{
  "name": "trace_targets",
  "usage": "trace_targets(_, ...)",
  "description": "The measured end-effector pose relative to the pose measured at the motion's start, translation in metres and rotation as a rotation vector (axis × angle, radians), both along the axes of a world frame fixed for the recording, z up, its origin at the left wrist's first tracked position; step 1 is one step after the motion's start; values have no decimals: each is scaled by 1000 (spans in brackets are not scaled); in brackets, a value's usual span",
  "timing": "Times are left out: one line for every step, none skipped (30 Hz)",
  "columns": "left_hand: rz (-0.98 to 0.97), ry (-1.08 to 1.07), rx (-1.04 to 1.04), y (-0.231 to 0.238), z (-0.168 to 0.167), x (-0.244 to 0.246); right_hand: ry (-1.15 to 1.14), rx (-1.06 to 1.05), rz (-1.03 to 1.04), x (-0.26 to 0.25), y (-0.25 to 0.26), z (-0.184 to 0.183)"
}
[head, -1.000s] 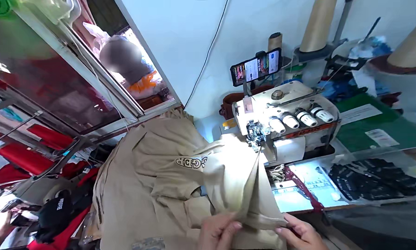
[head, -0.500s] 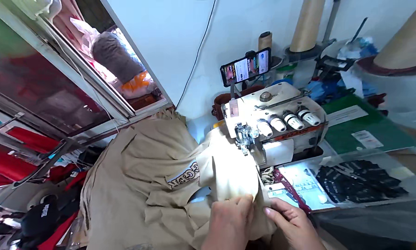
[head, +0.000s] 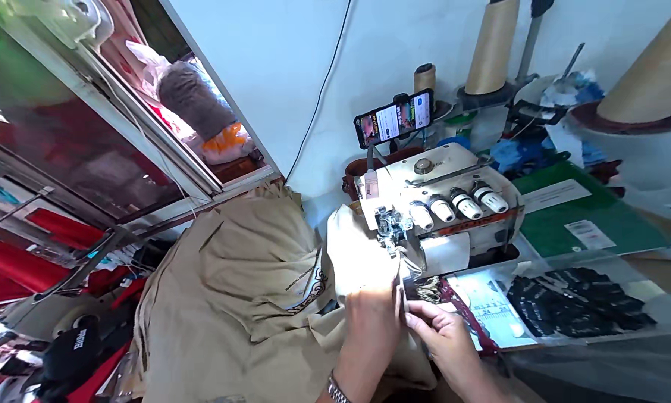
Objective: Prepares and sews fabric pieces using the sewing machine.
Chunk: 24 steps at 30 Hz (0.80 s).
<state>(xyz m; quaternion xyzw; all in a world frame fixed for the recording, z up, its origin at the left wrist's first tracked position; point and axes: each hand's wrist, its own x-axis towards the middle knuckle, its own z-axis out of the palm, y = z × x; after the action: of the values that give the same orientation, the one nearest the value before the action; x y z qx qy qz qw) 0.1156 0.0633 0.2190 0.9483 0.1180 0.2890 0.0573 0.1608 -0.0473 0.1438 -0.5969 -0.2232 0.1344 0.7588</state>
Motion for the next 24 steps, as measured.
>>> trace_targets(7, 7, -99, 1, 1, -10, -1, -20, 0, -4, -3, -2)
trace_targets(22, 9, -211, 5, 2, -20, -12, -52, 3, -8, -6, -5)
trace_targets(32, -6, -330, 13, 2, -28, -32, -83, 10, -12, -10, -9)
trace_targets(25, -43, -448, 23, -1, -34, -55, -108, 13, -16, -13, -13)
trace_targets(1, -87, -564, 34, -4, -37, -72, -125, 15, -18, -15, -17)
trace_targets(-30, -131, -656, 42, -4, -39, -84, -136, 16, -19, -16, -21)
trace_targets(-46, -163, -692, 46, -4, -39, -92, -140, 16, -20, -17, -24)
trace_targets(-52, -172, -663, 47, -2, -39, -94, -139, 14, -20, -18, -24)
trace_targets(-64, -158, -575, 44, 1, -40, -89, -135, 12, -21, -19, -23)
trace_targets(-87, -125, -450, 37, 6, -41, -81, -133, 8, -22, -21, -21)
trace_targets(-107, -78, -312, 28, 12, -42, -72, -134, 5, -22, -24, -18)
trace_targets(-120, -37, -177, 17, 16, -44, -70, -139, 0, -23, -28, -15)
trace_targets(-122, -7, -74, 6, 18, -45, -70, -149, -11, -24, -32, -12)
trace_targets(-115, 24, -8, -3, 18, -45, -69, -159, -20, -24, -36, -10)
trace_targets(-104, 48, 34, -11, 18, -46, -68, -166, -26, -24, -40, -8)
trace_targets(-89, 59, 66, -17, 15, -45, -61, -166, -31, -25, -43, -7)
trace_targets(-72, 61, 85, -21, 13, -43, -51, -166, -34, -25, -45, -5)
trace_targets(-60, 68, 86, -23, 11, -41, -43, -165, -37, -26, -46, -3)
trace_targets(-52, 74, 79, -24, 10, -39, -40, -163, -45, -25, -46, -2)
trace_targets(-45, 81, 69, -25, 11, -35, -43, -156, -53, -24, -44, -1)
trace_targets(-38, 80, 69, -25, 11, -31, -52, -148, -68, -22, -40, -2)
trace_targets(-28, 72, 76, -25, 12, -26, -64, -141, -85, -19, -35, -2)
trace_targets(-13, 68, 87, -24, 14, -21, -78, -137, -103, -15, -30, -1)
trace_targets(4, 65, 99, -23, 15, -15, -92, -130, -120, -11, -25, 0)
